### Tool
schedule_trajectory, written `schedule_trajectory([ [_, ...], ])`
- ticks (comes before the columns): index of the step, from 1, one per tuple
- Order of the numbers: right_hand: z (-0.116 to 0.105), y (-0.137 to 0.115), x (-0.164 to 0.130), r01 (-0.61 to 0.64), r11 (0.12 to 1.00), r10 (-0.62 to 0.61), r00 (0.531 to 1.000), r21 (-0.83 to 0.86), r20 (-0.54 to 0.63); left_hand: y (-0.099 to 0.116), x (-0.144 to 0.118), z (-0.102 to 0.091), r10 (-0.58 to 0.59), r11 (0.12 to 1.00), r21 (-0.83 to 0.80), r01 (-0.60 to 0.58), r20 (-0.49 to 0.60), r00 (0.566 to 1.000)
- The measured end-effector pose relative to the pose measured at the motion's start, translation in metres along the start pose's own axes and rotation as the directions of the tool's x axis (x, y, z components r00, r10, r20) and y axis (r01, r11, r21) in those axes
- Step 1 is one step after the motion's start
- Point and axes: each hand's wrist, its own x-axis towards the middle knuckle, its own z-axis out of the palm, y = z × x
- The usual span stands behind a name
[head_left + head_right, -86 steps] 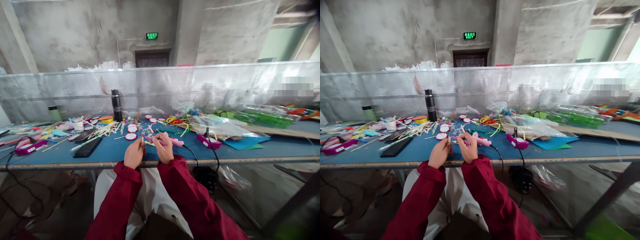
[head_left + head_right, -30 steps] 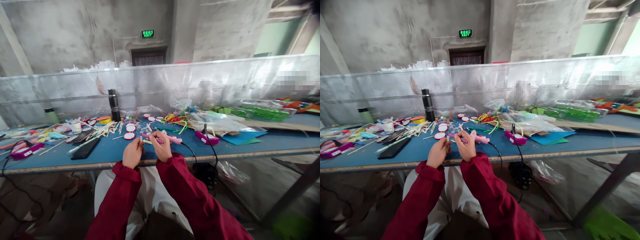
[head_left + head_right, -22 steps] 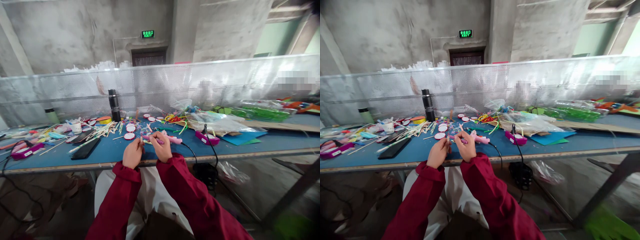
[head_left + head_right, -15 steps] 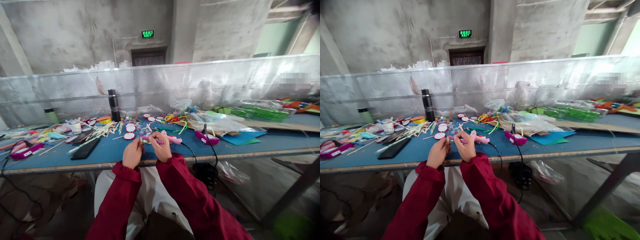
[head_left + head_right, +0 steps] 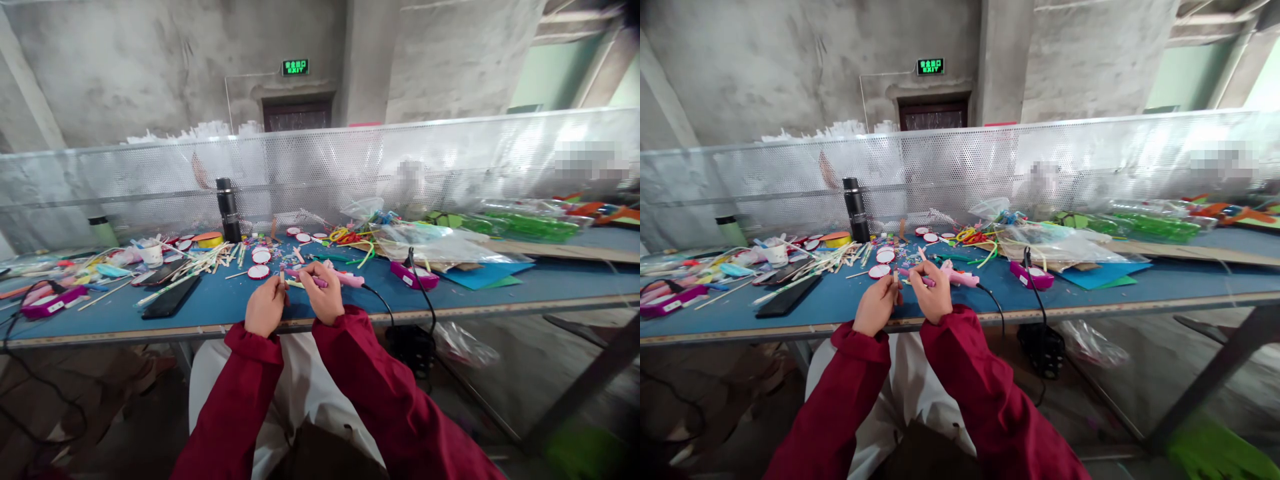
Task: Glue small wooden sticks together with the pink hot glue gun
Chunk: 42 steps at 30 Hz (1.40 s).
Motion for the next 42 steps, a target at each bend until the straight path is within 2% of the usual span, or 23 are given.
schedule_trajectory([
  [7, 0.0, 0.003, 0.001, 0.014, 1.0, -0.014, 0.999, 0.021, 0.035, -0.001, 0.001, 0.0, -0.006, 1.0, 0.003, 0.006, 0.004, 1.0],
  [11, 0.001, 0.002, 0.001, 0.001, 0.999, -0.001, 1.0, 0.049, -0.007, -0.001, 0.001, 0.0, -0.02, 1.0, -0.013, 0.02, -0.002, 1.0],
  [17, 0.001, 0.0, 0.001, -0.013, 0.999, 0.012, 1.0, 0.034, 0.009, 0.003, 0.001, -0.002, -0.052, 0.996, -0.072, 0.053, 0.014, 0.999],
  [23, 0.001, -0.003, 0.002, 0.004, 1.0, -0.004, 1.0, 0.024, 0.003, 0.004, 0.001, -0.004, -0.029, 0.998, -0.06, 0.03, 0.009, 1.0],
  [36, -0.003, -0.009, 0.0, 0.018, 1.0, -0.018, 1.0, -0.016, -0.017, -0.003, 0.004, -0.003, -0.047, 0.993, -0.105, 0.056, 0.085, 0.995],
  [42, -0.006, -0.007, -0.001, 0.029, 0.998, -0.03, 1.0, -0.052, -0.007, -0.005, 0.003, -0.003, -0.078, 0.993, -0.072, 0.09, 0.159, 0.984],
])
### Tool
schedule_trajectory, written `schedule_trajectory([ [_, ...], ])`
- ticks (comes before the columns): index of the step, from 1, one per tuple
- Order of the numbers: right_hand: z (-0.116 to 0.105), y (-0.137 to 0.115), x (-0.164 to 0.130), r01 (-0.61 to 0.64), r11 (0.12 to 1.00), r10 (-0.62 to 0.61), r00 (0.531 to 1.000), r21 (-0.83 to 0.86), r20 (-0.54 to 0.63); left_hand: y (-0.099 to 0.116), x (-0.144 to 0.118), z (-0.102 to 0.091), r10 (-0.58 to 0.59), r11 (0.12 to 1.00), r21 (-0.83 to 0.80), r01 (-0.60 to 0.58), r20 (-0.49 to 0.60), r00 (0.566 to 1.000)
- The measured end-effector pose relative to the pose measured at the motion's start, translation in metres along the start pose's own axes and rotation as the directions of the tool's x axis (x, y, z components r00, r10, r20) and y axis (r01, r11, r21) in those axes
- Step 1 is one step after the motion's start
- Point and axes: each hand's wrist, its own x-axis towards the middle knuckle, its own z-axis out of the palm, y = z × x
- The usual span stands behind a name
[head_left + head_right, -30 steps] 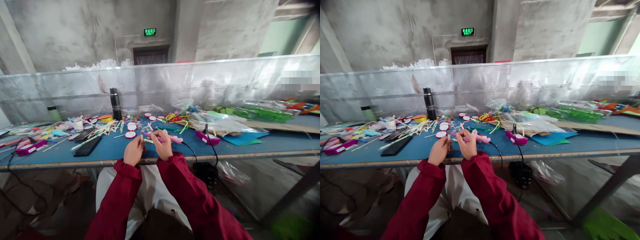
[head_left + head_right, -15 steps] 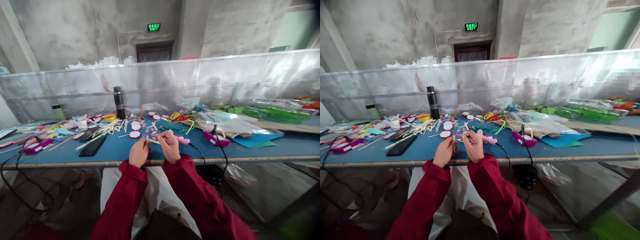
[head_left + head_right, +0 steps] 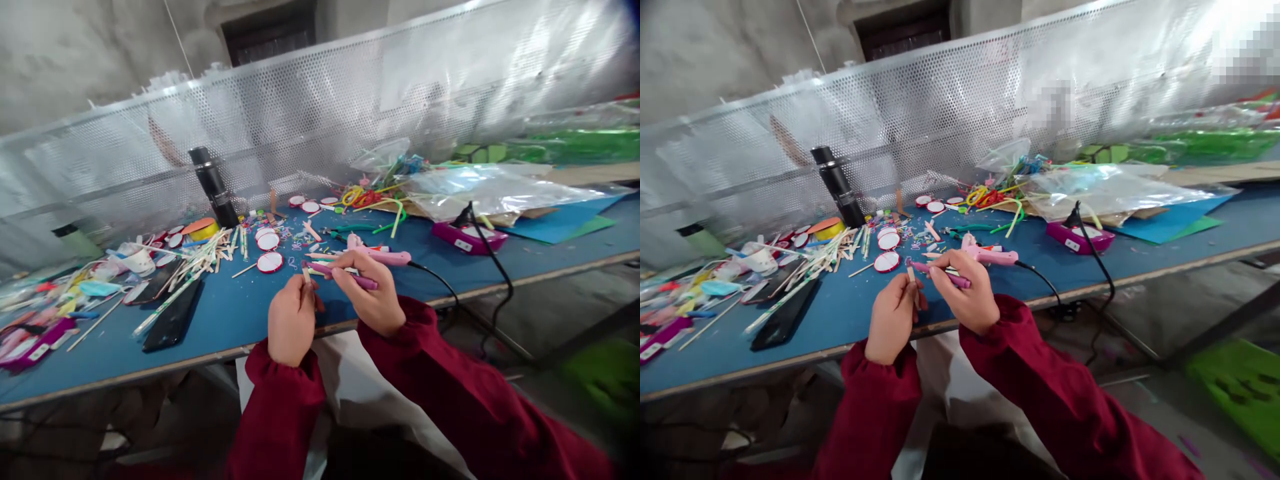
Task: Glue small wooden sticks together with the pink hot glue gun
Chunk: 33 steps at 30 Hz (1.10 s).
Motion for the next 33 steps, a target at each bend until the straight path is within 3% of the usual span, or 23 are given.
schedule_trajectory([
  [17, -0.003, -0.005, 0.001, -0.046, 0.998, 0.047, 0.999, -0.045, 0.02, 0.0, -0.004, -0.007, -0.06, 0.995, -0.071, 0.072, 0.159, 0.986],
  [26, -0.008, -0.011, 0.005, -0.026, 0.999, 0.027, 0.997, -0.021, 0.073, 0.007, -0.011, -0.009, -0.073, 0.991, -0.1, 0.092, 0.182, 0.981],
  [33, -0.014, -0.005, 0.004, -0.041, 0.999, 0.042, 0.988, -0.013, 0.148, 0.013, -0.015, -0.001, -0.117, 0.991, -0.05, 0.122, 0.095, 0.989],
])
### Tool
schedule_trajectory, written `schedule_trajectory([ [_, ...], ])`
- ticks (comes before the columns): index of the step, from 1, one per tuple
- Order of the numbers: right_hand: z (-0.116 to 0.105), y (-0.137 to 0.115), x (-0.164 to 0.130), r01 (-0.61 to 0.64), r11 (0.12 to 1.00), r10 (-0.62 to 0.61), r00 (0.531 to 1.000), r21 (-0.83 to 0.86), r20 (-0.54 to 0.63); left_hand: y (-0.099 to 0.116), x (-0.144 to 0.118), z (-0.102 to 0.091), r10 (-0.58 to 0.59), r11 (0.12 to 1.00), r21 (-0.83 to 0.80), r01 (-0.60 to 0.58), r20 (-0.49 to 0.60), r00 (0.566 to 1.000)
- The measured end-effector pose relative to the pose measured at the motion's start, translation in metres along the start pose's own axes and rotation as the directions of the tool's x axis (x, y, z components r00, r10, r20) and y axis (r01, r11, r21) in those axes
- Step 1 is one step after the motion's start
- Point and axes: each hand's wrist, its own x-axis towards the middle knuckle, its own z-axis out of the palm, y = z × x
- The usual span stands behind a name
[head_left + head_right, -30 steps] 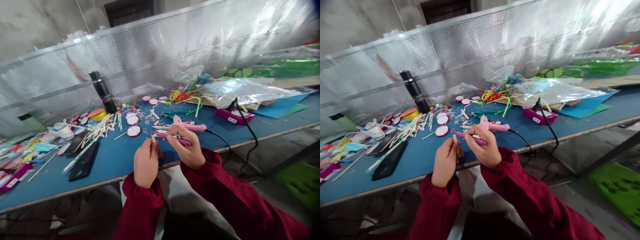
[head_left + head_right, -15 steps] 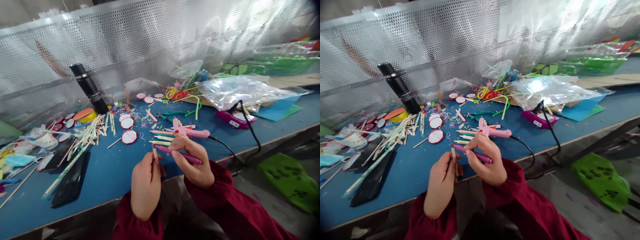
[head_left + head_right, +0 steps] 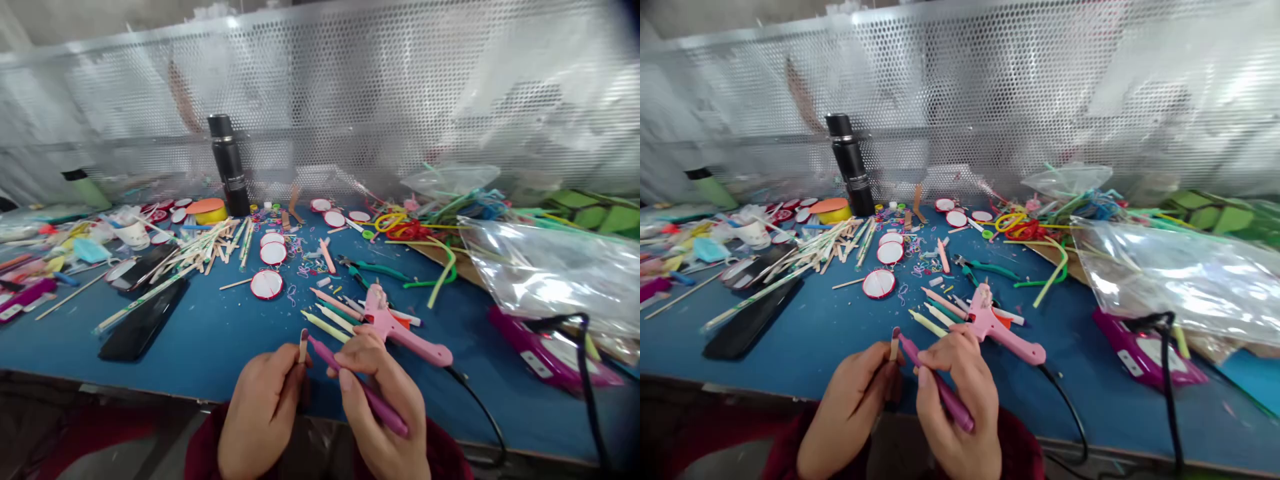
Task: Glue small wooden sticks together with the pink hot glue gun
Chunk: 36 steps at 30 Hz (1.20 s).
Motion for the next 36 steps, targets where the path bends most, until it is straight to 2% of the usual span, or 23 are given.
schedule_trajectory([
  [4, -0.002, 0.002, 0.0, -0.014, 1.0, 0.014, 1.0, 0.003, 0.025, 0.004, 0.003, -0.001, -0.007, 1.0, -0.027, 0.007, 0.005, 1.0],
  [9, -0.001, 0.003, -0.001, 0.037, 0.999, -0.037, 0.998, -0.011, 0.049, 0.004, 0.004, -0.001, -0.002, 0.996, -0.087, 0.002, -0.005, 1.0],
  [13, 0.002, 0.005, -0.003, 0.059, 0.998, -0.058, 0.998, -0.024, 0.01, 0.002, 0.004, -0.002, 0.035, 0.996, -0.081, -0.037, -0.033, 0.999],
  [18, 0.007, 0.004, -0.005, 0.063, 0.998, -0.063, 0.997, 0.0, -0.042, 0.001, 0.007, -0.006, 0.092, 0.994, -0.061, -0.092, -0.005, 0.996],
  [27, 0.009, 0.007, -0.004, -0.012, 0.999, 0.015, 0.998, 0.052, -0.057, 0.0, 0.006, -0.006, 0.112, 0.992, -0.053, -0.113, -0.03, 0.993],
  [36, 0.01, 0.004, -0.005, -0.017, 0.998, 0.022, 0.997, 0.06, -0.078, 0.0, 0.006, -0.006, 0.108, 0.994, -0.024, -0.109, -0.039, 0.993],
])
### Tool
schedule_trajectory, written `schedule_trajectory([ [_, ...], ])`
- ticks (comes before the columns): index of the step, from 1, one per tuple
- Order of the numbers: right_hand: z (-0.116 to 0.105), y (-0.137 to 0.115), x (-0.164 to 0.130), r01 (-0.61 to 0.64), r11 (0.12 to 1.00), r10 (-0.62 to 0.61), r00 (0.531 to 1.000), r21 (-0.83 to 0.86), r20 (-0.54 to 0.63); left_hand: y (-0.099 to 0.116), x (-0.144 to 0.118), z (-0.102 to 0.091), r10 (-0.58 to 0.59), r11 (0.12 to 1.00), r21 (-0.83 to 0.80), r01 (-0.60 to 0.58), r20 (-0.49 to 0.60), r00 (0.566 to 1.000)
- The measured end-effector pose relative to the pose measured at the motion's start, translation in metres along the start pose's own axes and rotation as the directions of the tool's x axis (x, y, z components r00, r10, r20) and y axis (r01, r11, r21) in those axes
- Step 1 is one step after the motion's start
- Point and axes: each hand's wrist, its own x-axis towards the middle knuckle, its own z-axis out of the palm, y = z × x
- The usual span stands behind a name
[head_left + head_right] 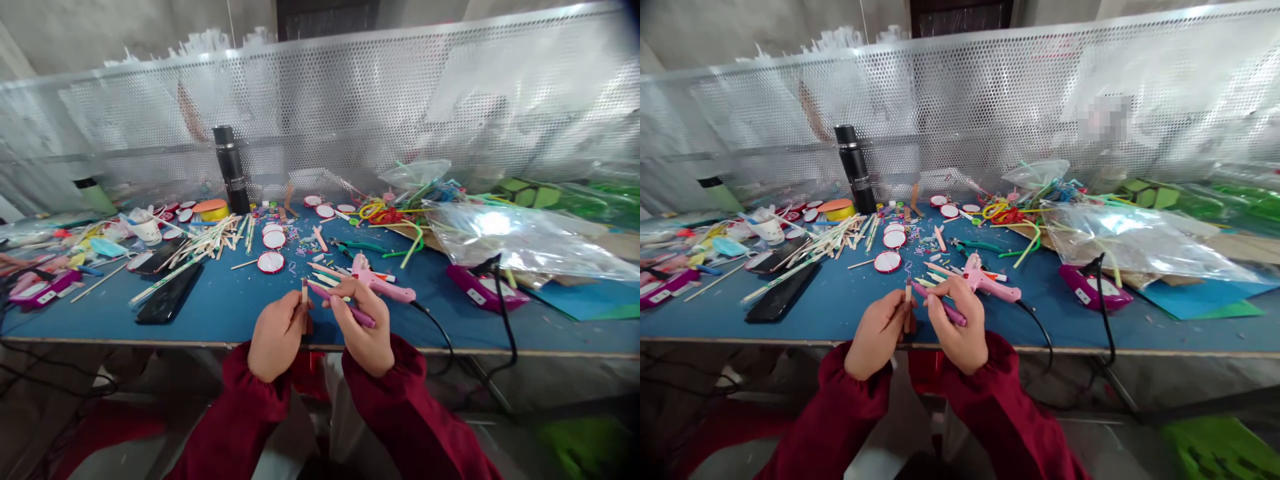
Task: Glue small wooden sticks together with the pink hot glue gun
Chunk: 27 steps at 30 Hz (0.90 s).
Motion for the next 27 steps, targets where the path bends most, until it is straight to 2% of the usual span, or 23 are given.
schedule_trajectory([
  [27, 0.002, -0.0013, 0.0012, -0.012, 0.999, 0.011, 1.0, -0.05, -0.015, -0.0024, 0.0015, 0.0025, 0.017, 1.0, -0.011, -0.017, -0.014, 1.0],
])
